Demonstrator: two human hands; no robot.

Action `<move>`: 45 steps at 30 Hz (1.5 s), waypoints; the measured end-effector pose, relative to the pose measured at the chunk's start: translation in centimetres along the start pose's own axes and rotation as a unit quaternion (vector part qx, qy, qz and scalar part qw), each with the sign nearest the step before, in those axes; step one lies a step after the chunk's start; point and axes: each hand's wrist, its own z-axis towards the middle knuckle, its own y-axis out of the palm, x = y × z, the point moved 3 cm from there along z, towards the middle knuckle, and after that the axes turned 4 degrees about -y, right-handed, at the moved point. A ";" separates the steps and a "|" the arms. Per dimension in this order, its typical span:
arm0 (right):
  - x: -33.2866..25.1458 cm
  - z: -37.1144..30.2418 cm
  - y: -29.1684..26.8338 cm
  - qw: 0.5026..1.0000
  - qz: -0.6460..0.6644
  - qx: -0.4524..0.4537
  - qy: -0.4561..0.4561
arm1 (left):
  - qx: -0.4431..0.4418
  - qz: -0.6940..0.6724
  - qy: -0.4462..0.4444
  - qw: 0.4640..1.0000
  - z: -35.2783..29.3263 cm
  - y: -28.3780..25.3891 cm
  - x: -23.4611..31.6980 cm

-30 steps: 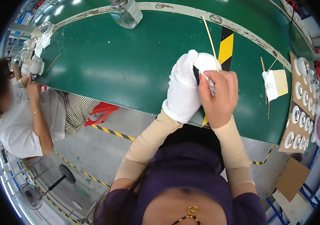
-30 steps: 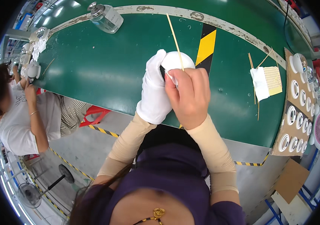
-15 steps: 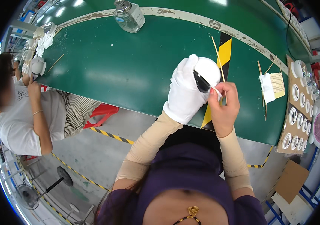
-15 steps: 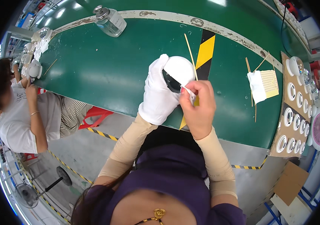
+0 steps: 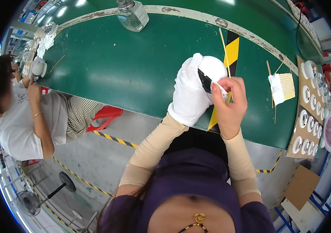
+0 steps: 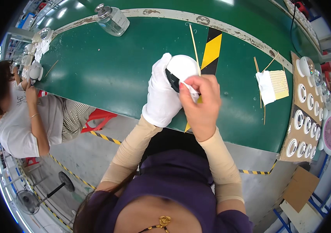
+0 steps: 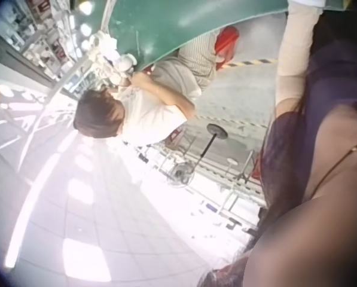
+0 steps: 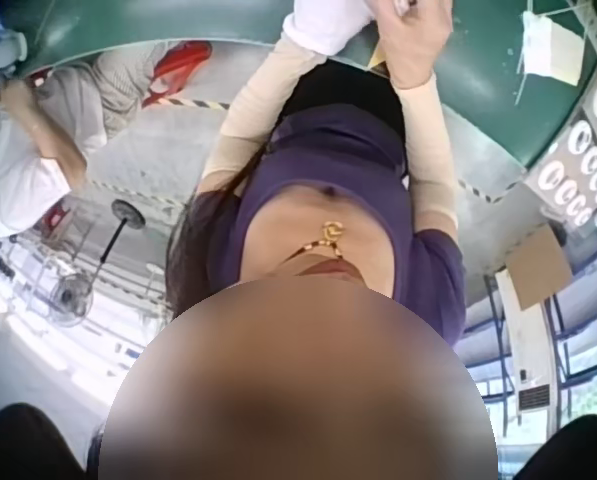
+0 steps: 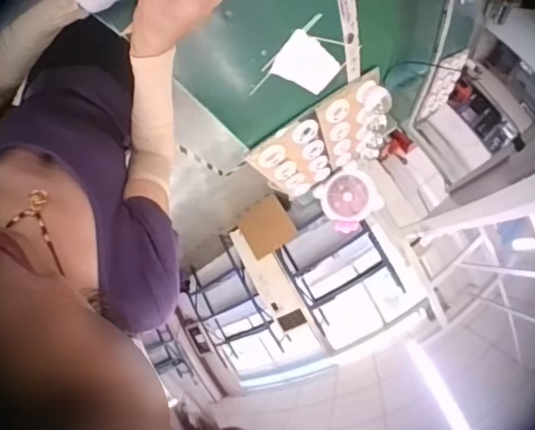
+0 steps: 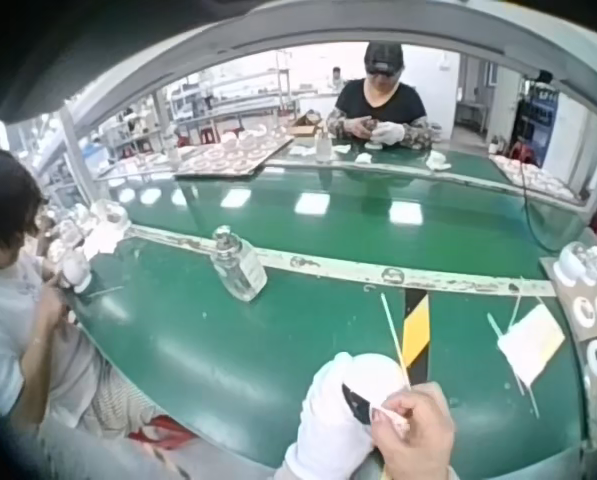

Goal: Applying a substance to small electronic components using an applicator stick on an assembly line.

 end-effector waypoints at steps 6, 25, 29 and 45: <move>0.6 -0.6 -0.2 0.999 0.022 0.007 0.024 | 0.007 0.030 0.016 0.999 0.0 0.0 -0.1; -0.4 0.1 -0.5 0.999 0.013 0.027 -0.022 | 0.021 -0.045 0.063 0.997 0.8 -2.0 2.2; -1.1 0.2 -1.1 0.999 0.035 0.013 -0.030 | -0.024 -0.075 0.113 0.991 1.1 -2.8 1.9; -0.2 -0.4 -3.5 0.998 0.004 -0.009 0.056 | -0.018 -0.050 0.140 0.989 1.4 -2.2 1.3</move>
